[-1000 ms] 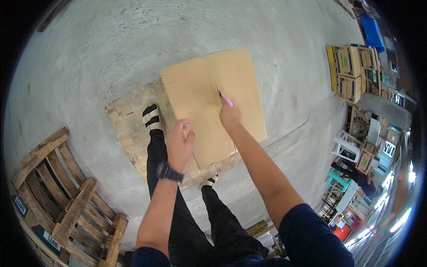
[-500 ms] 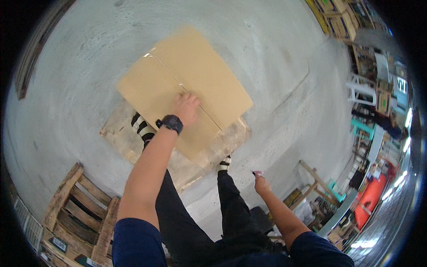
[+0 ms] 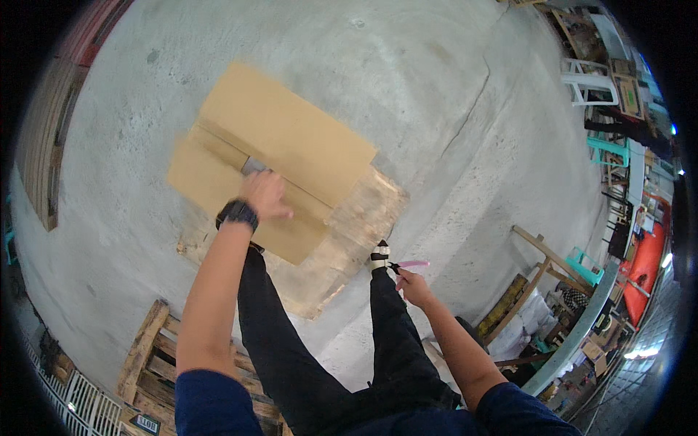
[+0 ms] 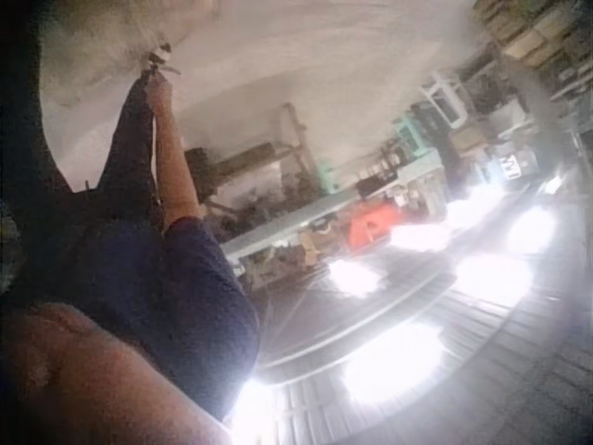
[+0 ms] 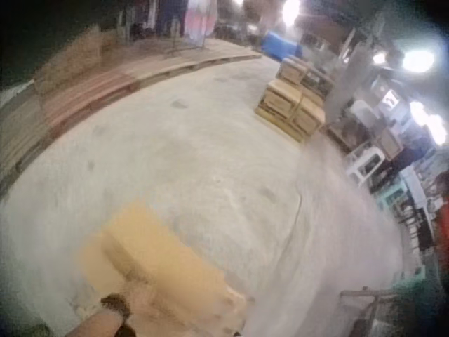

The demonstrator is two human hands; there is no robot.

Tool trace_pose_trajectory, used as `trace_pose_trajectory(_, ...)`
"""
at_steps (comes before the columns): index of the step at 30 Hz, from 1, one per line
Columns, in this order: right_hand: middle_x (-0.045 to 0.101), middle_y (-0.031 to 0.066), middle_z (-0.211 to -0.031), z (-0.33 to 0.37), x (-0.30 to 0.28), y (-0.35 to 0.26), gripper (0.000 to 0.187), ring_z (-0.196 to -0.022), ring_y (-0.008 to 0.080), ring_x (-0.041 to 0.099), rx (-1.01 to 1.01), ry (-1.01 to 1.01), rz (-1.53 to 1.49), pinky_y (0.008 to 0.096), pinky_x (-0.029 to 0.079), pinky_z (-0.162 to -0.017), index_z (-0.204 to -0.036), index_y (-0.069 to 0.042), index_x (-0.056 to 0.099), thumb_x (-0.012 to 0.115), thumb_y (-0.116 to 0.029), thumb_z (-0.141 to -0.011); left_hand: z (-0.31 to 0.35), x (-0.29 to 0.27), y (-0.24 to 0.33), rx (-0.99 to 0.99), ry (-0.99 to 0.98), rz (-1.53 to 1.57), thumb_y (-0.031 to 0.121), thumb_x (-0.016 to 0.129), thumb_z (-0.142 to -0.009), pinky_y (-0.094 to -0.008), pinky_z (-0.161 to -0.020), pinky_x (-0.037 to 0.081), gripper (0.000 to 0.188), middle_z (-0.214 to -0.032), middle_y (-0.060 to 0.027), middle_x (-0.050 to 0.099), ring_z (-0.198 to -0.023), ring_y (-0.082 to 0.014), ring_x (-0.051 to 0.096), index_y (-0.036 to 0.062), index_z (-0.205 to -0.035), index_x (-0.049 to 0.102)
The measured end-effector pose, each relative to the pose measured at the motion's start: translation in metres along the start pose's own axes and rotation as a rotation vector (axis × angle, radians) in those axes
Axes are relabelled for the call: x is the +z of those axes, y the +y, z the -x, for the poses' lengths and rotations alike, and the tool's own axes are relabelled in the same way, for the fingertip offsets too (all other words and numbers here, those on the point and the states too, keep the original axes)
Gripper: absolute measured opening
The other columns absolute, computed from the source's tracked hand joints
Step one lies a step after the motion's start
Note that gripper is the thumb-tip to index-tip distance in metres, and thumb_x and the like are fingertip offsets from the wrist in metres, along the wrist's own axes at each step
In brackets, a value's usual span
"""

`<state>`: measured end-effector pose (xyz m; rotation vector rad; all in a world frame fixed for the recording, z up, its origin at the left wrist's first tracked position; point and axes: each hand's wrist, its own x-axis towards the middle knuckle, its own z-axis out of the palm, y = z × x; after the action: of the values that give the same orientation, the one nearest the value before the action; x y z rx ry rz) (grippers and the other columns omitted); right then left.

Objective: The person opens a cardboard box using a blade, removes plastic film and various notebooks from the box, and places them onto a pink patterned table in organized stacks.

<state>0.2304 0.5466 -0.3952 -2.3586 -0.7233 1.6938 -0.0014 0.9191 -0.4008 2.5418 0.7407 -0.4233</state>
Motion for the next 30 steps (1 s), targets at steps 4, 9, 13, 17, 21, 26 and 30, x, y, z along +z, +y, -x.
trace_pose_trajectory(4, 0.058, 0.0076, -0.064, 0.0, 0.001, 0.003, 0.035, -0.044, 0.0127, 0.05, 0.1, 0.023, -0.246, 0.0257, 0.041, -0.042, -0.116, 0.0, 0.049, 0.041, -0.008, -0.083, 0.088, -0.024, 0.026, -0.244, -0.373, 0.206, 0.043, 0.076, -0.051, -0.0414, -0.075, 0.042, 0.042, -0.082, -0.008, 0.055, -0.083, -0.0279, 0.053, 0.0095, -0.07, 0.058)
trace_pose_trajectory(9, 0.058, 0.0068, -0.067, -0.03, 0.03, -0.049, 0.034, -0.044, 0.0128, 0.048, -0.132, 0.022, -0.307, 0.0263, 0.04, -0.041, -0.116, 0.002, 0.048, 0.042, -0.008, -0.084, 0.213, 0.101, 0.003, -0.226, -0.141, 0.099, 0.043, 0.072, -0.056, -0.0417, -0.084, 0.042, 0.05, -0.091, -0.0136, 0.057, -0.091, -0.0308, 0.054, 0.011, -0.093, 0.061)
trace_pose_trajectory(13, 0.056, 0.0059, -0.068, -0.067, 0.037, -0.083, 0.033, -0.042, 0.0118, 0.046, -0.285, 0.037, -0.38, 0.026, 0.039, -0.04, -0.117, 0.0, 0.047, 0.042, -0.008, -0.085, 0.075, 0.091, 0.006, -0.298, -0.458, 0.314, 0.036, 0.042, -0.08, -0.0403, -0.079, 0.043, 0.038, -0.091, -0.0165, 0.06, -0.079, -0.0289, 0.057, 0.0044, -0.094, 0.058)
trace_pose_trajectory(17, 0.056, 0.0055, -0.069, -0.091, 0.03, -0.108, 0.034, -0.041, 0.0095, 0.046, -0.082, -0.007, -0.606, 0.0235, 0.037, -0.037, -0.119, -0.003, 0.046, 0.041, -0.008, -0.086, -0.042, 0.066, 0.07, -0.902, 0.245, 1.646, 0.025, 0.065, -0.072, -0.0203, -0.048, 0.036, 0.022, -0.065, 0.0031, 0.051, -0.053, -0.008, 0.046, 0.0076, -0.081, 0.055)
trace_pose_trajectory(21, 0.057, 0.0053, -0.07, -0.092, 0.026, -0.124, 0.034, -0.04, 0.0092, 0.045, -0.022, -0.084, -0.649, 0.023, 0.034, -0.035, -0.119, -0.004, 0.046, 0.041, -0.01, -0.086, -0.054, 0.082, 0.076, -1.078, 0.457, 1.861, 0.03, 0.061, -0.079, -0.0177, -0.049, 0.034, 0.02, -0.067, 0.004, 0.047, -0.055, -0.0074, 0.044, 0.0132, -0.087, 0.054)
trace_pose_trajectory(26, 0.056, 0.0051, -0.07, -0.093, 0.033, -0.134, 0.032, -0.04, 0.0093, 0.045, 0.047, -0.124, -0.702, 0.0228, 0.033, -0.034, -0.117, -0.004, 0.046, 0.042, -0.013, -0.087, -0.058, 0.084, 0.076, -1.091, 0.488, 1.735, 0.032, 0.058, -0.083, -0.0188, -0.051, 0.037, 0.023, -0.072, 0.0018, 0.051, -0.06, -0.0064, 0.046, 0.0094, -0.082, 0.055)
trace_pose_trajectory(30, 0.056, 0.0048, -0.069, -0.092, 0.048, -0.146, 0.028, -0.039, 0.0092, 0.043, 0.092, -0.136, -0.773, 0.023, 0.032, -0.034, -0.114, -0.005, 0.048, 0.041, -0.014, -0.088, -0.052, 0.088, 0.077, -1.016, 0.586, 1.539, 0.034, 0.056, -0.084, -0.021, -0.053, 0.039, 0.027, -0.074, 0.0, 0.054, -0.063, -0.0067, 0.048, 0.0073, -0.082, 0.054)
